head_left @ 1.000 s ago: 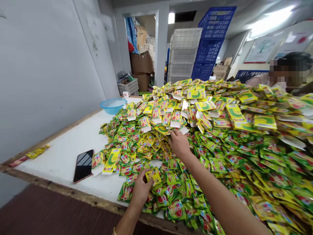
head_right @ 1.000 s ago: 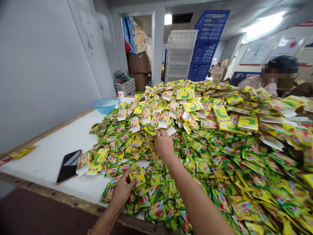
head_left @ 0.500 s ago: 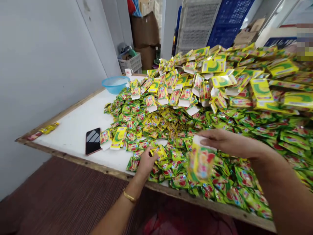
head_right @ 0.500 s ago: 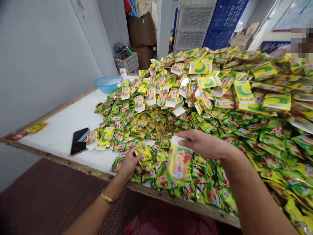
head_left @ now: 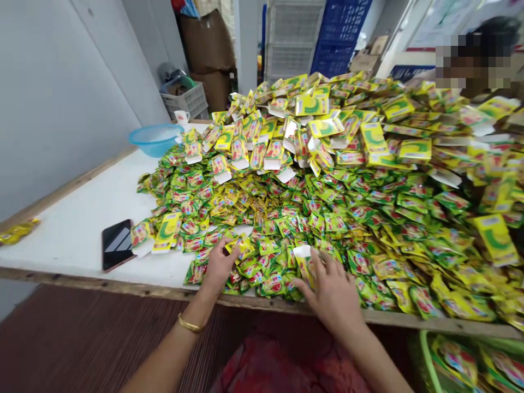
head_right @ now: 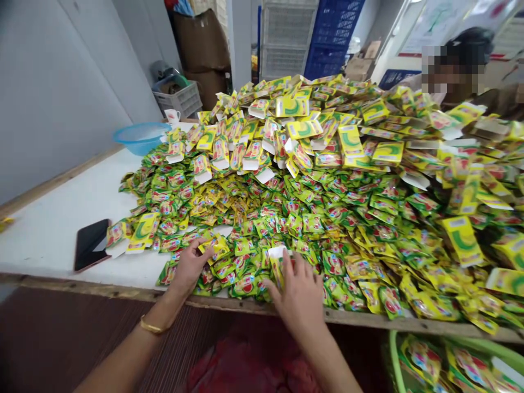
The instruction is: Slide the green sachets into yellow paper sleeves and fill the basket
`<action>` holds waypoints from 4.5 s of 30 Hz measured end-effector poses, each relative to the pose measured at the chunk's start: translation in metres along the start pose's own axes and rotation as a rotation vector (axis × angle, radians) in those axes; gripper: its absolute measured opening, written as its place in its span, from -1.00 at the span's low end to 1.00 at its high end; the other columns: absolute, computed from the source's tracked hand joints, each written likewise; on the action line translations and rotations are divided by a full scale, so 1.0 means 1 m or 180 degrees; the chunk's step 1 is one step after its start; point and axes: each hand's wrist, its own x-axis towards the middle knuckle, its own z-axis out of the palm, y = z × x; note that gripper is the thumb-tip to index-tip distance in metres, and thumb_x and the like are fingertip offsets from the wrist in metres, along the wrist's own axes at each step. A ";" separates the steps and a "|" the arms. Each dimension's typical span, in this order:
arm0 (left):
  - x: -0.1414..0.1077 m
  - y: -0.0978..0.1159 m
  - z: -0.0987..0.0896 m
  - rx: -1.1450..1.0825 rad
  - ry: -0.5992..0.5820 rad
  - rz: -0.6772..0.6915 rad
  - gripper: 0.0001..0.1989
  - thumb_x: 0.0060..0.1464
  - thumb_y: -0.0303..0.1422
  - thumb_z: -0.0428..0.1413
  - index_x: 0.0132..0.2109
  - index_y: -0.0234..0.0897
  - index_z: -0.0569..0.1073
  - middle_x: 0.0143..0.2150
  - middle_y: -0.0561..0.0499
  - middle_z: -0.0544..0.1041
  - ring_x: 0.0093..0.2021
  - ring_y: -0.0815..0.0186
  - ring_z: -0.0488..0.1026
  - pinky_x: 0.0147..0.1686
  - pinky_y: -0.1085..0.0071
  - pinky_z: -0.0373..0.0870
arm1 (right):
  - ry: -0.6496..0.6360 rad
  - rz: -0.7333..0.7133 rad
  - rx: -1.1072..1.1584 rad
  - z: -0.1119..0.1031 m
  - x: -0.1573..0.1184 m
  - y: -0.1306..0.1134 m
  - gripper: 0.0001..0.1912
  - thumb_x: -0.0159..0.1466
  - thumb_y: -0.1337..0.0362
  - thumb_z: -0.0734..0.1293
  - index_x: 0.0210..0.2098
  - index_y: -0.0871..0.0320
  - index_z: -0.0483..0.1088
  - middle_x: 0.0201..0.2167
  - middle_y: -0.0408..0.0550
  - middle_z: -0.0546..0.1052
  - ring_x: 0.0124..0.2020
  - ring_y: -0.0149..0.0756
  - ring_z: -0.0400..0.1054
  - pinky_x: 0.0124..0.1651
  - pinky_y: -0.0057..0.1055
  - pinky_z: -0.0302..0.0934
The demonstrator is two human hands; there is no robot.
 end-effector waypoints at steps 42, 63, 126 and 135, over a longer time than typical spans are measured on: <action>-0.024 0.037 0.051 -0.0315 -0.0423 0.0425 -0.81 -0.09 -0.39 0.10 -0.24 -0.29 0.37 -0.30 0.02 0.48 -0.26 0.33 0.43 -0.20 0.42 0.36 | 0.0398 -0.0231 0.1289 0.042 0.014 -0.043 -0.37 0.27 0.09 0.20 0.26 0.20 0.02 -0.22 0.09 0.36 -0.21 -0.16 0.26 -0.18 -0.25 0.26; 0.001 0.059 0.009 0.0972 -0.2191 0.0792 -0.70 0.04 -0.24 0.03 -0.15 -0.32 0.45 -0.31 0.05 0.45 -0.35 0.35 0.28 -0.36 0.48 0.22 | 0.0377 -0.0749 0.1193 0.040 0.013 -0.042 -0.42 0.29 0.12 0.19 0.24 0.19 0.08 -0.13 0.13 0.36 -0.12 -0.13 0.24 -0.11 -0.21 0.24; -0.010 0.060 0.029 0.1362 -0.1358 0.0979 -0.87 -0.09 -0.41 0.09 -0.52 -0.29 0.30 -0.57 0.16 0.23 -0.49 0.43 0.15 -0.45 0.50 0.09 | 0.0563 -0.0739 0.1094 0.037 0.012 -0.042 -0.37 0.29 0.14 0.20 0.28 0.22 -0.02 -0.10 0.16 0.40 -0.11 -0.13 0.29 -0.09 -0.20 0.25; -0.001 0.071 0.011 0.1206 -0.2234 0.0521 -0.84 -0.13 -0.36 0.14 -0.52 -0.31 0.31 -0.58 0.19 0.17 -0.51 0.44 0.10 -0.51 0.50 0.02 | 0.0559 -0.0771 0.1442 0.038 0.011 -0.041 -0.33 0.27 0.15 0.24 0.28 0.21 -0.04 -0.12 0.13 0.39 -0.11 -0.14 0.28 -0.08 -0.20 0.26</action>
